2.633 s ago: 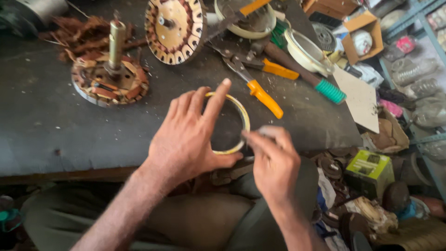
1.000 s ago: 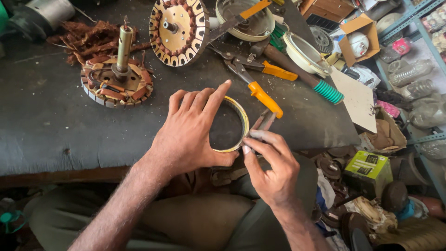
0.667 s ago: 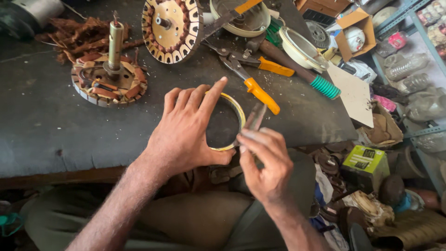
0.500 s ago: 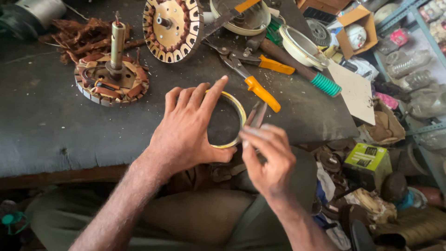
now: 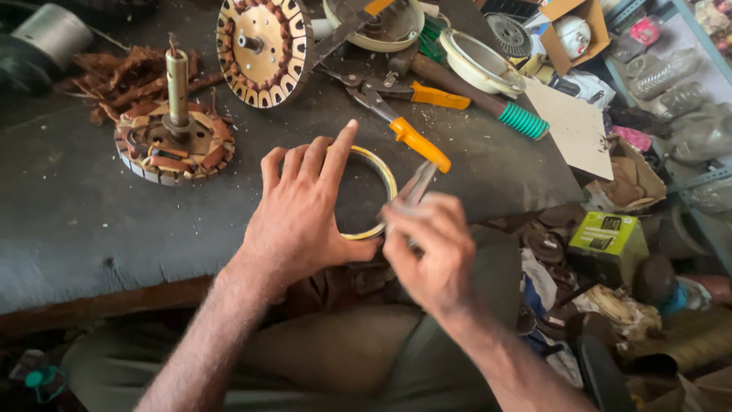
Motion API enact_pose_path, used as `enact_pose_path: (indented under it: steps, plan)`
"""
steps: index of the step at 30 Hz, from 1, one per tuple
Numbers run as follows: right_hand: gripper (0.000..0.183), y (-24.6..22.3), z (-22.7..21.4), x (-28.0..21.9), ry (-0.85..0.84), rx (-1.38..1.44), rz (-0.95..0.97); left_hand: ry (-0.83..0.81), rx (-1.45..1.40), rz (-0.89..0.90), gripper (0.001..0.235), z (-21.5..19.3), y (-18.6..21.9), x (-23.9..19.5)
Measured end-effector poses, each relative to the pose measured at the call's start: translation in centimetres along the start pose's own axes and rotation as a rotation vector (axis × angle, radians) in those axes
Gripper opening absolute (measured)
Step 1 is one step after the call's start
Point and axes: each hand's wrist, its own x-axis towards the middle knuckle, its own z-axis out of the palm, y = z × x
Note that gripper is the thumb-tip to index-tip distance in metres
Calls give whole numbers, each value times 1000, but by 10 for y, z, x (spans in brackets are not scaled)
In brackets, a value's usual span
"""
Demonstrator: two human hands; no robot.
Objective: The person cleans a circular metal ring by rubbing its inner surface with a small piece of abrasive material.
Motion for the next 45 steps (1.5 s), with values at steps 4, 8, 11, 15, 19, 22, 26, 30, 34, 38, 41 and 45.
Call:
enact_pose_path:
  steps: [4, 8, 11, 15, 19, 22, 26, 30, 34, 38, 41, 45]
  plan:
    - [24, -4, 0, 4, -23, 53, -81, -23, 37, -3, 130, -1, -1, 0]
    - [25, -8, -3, 9, -9, 34, -89, 14, 39, 18, 132, -2, -1, 2]
    - [24, -10, -5, 11, -20, -1, -70, -17, 67, 0, 134, 0, 0, -1]
    - [23, -12, -6, 10, -16, -14, -73, -4, 71, 8, 132, 2, 0, 0]
    - [22, -10, -3, 1, -11, -29, -43, -5, 13, -23, 132, 4, -1, -2]
    - [22, -8, -1, -2, -13, -30, -57, 17, 69, 2, 131, 3, 0, -1]
    - [25, -3, -7, -4, -11, -70, -13, -21, 55, -48, 137, 5, 3, 0]
    - [28, 2, -7, 2, -43, -20, -79, -31, 40, -65, 139, 3, 2, 0]
    - [27, 6, -10, 5, -21, -47, -45, -51, 47, -75, 139, 4, 1, 0]
    - [21, 11, -15, 10, 25, -22, 12, -41, 44, -71, 139, 2, 1, 0]
    - [17, 15, -19, 12, 11, 52, 138, -42, 45, -67, 138, 3, 1, 2]
    - [21, 10, -15, 7, -119, 140, 139, -52, 19, -70, 136, 3, 2, 3]
